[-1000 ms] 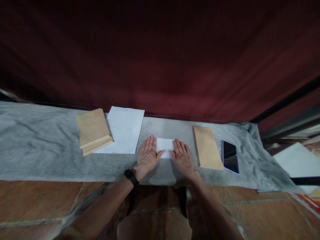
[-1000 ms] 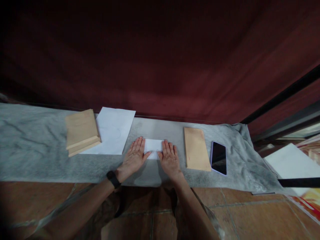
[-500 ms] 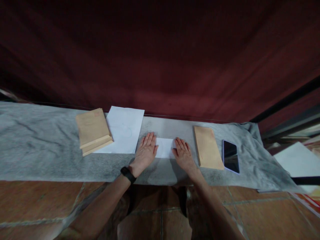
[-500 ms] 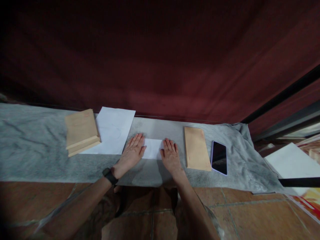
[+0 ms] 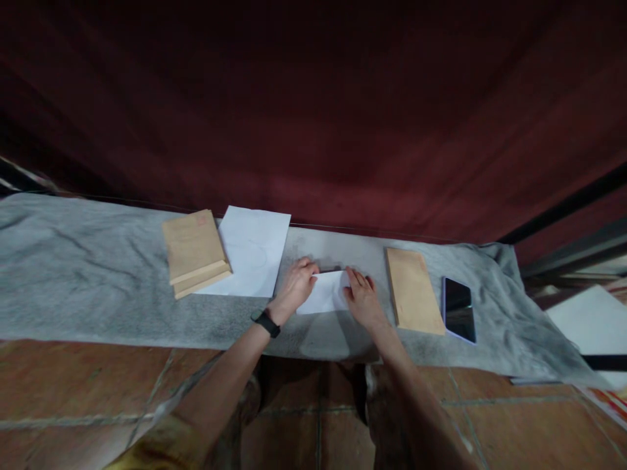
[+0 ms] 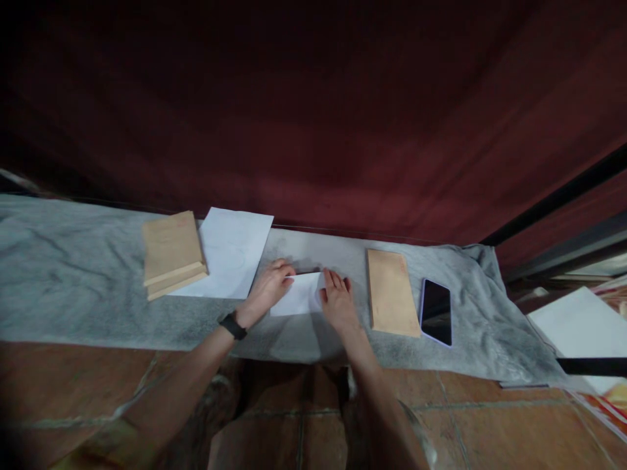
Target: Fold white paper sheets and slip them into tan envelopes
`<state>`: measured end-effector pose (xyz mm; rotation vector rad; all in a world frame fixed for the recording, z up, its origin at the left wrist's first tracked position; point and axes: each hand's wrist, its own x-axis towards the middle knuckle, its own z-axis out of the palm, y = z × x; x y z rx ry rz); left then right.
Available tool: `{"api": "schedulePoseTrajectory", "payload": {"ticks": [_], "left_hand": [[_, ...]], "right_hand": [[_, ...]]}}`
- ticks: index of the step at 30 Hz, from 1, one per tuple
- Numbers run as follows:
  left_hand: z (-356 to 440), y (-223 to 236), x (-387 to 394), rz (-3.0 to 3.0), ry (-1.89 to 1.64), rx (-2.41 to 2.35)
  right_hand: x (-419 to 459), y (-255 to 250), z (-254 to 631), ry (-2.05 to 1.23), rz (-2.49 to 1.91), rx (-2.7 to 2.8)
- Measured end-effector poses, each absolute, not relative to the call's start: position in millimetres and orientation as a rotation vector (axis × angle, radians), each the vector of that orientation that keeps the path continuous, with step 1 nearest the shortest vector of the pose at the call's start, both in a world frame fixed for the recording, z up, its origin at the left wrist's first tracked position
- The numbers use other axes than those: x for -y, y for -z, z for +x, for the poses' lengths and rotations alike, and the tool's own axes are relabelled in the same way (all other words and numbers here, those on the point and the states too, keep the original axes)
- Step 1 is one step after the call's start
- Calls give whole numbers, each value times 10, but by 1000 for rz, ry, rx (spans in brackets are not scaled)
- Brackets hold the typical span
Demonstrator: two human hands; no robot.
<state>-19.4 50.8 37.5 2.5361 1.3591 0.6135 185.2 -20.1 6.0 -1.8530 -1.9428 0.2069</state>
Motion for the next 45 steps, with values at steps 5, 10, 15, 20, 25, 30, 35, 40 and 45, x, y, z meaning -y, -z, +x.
{"api": "schedulePoseTrajectory", "payload": {"ticks": [5,10,15,20,25,30,35,40,45], "left_hand": [[-189,-665,-348,2753,-1077,-1046],[-263,-712,-197,2948,-992,-834],[-329,-547,-107,3013,-646,-727],[-365,-454,-76,2910,-347,-747],[-350,-489,-77,2856,-264,-747],[-349,-515,-65,2834,-224,-764],[-385,-523,-52,2813,-207,-691],[-429,-575,-47,2759,-209,-689],[-366,-562,-35,2734,-261,-809]], "right_hand": [[174,-302,1970,-250,-1520,1666],[236,-418,2098,-273,-1415,1689],[293,-330,2219,-555,-1467,1929],[321,-266,2325,-874,-1498,1963],[280,-252,2178,-713,-1556,1827],[256,-220,1970,-524,-1491,1877],[266,-153,1814,-462,-1482,1923],[295,-44,1639,-463,-1473,2010],[302,37,1562,-377,-1559,2080]]}}
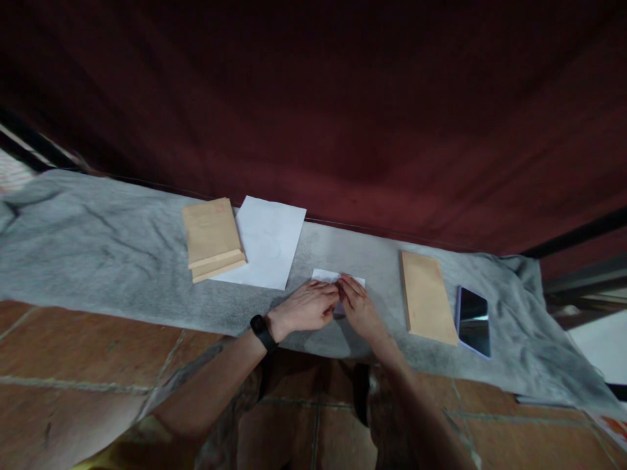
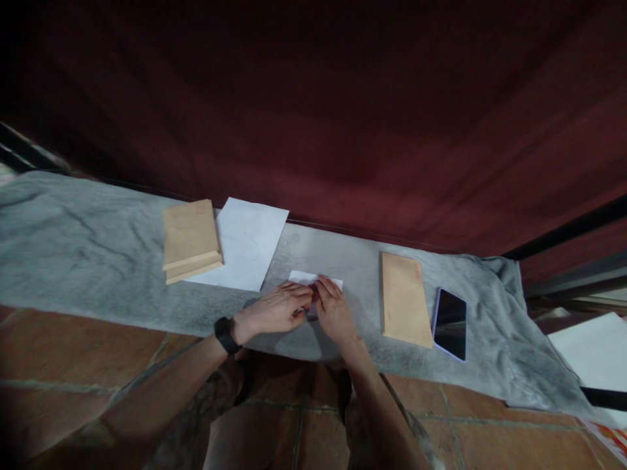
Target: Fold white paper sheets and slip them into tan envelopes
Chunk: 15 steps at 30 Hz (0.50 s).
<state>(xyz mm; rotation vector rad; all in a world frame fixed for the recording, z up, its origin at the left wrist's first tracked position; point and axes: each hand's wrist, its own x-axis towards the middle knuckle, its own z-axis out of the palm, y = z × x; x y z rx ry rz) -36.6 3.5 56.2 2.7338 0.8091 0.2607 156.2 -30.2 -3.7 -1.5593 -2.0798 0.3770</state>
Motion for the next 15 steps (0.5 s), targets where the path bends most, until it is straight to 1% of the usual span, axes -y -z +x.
{"api": "schedulePoseTrajectory", "payload": {"ticks": [5,9,15], "left_hand": [[-181,-254,4,2719,-474,-1202],[-97,-25,31,2700,-420,-1345],[-130,29,21,2716,-385,-1409]], "right_hand": [[329,115,1479,-221,-1647,2142],[369,160,1433,-121,-1708,2172],[409,159,1467,6,-1792,2165]]}}
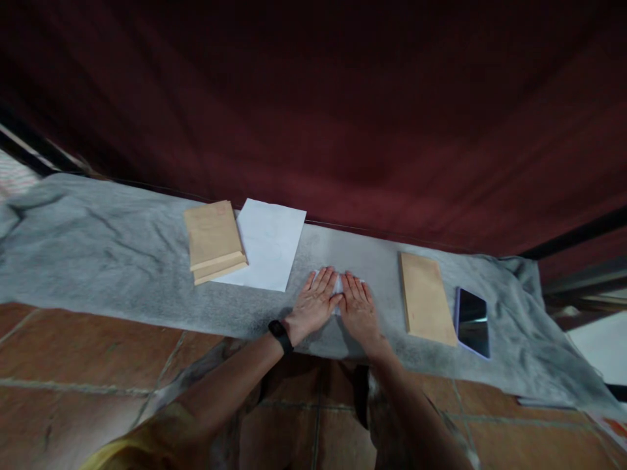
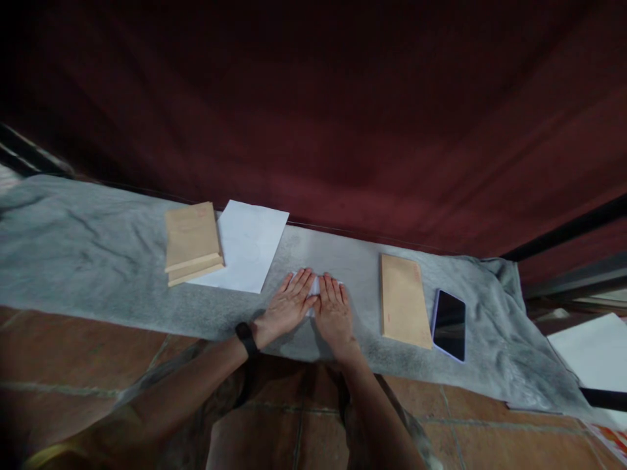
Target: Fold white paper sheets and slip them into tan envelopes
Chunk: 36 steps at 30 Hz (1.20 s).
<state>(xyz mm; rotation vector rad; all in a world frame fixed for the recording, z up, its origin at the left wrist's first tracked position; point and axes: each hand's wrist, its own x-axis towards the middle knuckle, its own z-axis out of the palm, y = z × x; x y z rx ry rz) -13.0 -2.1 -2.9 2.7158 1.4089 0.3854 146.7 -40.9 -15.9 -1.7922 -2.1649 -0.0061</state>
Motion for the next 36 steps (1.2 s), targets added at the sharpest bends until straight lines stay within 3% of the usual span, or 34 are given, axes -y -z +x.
{"api": "schedulePoseTrajectory", "payload": {"ticks": [28,36], "left_hand": [[-128,18,63,2682,-335,-1504],[-86,7,103,2724,-340,-1500]], "right_hand": [[514,201,1723,160,-1943,1887],[451,91,1543,-78,-1748,2063]]}}
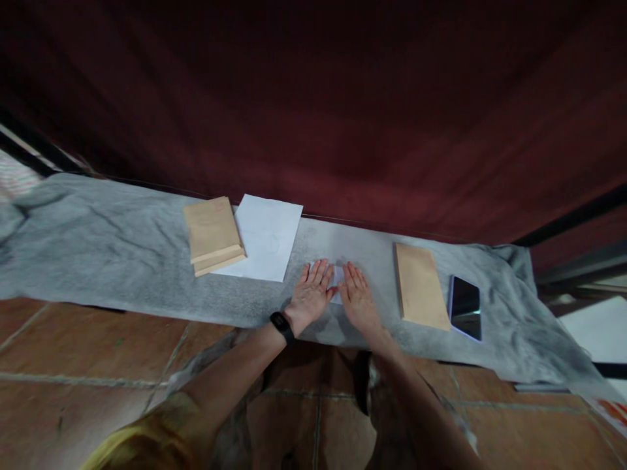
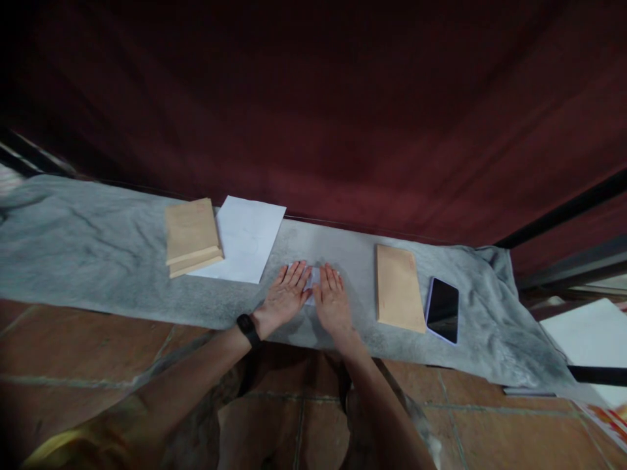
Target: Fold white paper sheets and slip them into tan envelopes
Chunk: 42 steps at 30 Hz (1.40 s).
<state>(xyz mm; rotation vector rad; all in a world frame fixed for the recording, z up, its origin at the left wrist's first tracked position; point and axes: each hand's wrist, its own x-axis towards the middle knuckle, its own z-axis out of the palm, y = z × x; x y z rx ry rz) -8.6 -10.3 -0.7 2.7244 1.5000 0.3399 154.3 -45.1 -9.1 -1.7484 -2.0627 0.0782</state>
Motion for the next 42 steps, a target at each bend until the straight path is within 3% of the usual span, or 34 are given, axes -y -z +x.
{"api": "schedulePoseTrajectory", "payload": {"ticks": [5,16,25,42], "left_hand": [[-76,-19,128,2772,-301,-1400],[-55,37,213,2683,-382,-1661],[-95,-50,290,2613,-133,-1768],[-56,-166,265,2637,-2,-1863]], "right_hand": [[509,130,1502,-77,-1760,2156],[504,202,1549,-28,-1846,2062],[523,135,1593,-162,-1932,2077],[494,115,1583,-222,-1965,2065]]}}
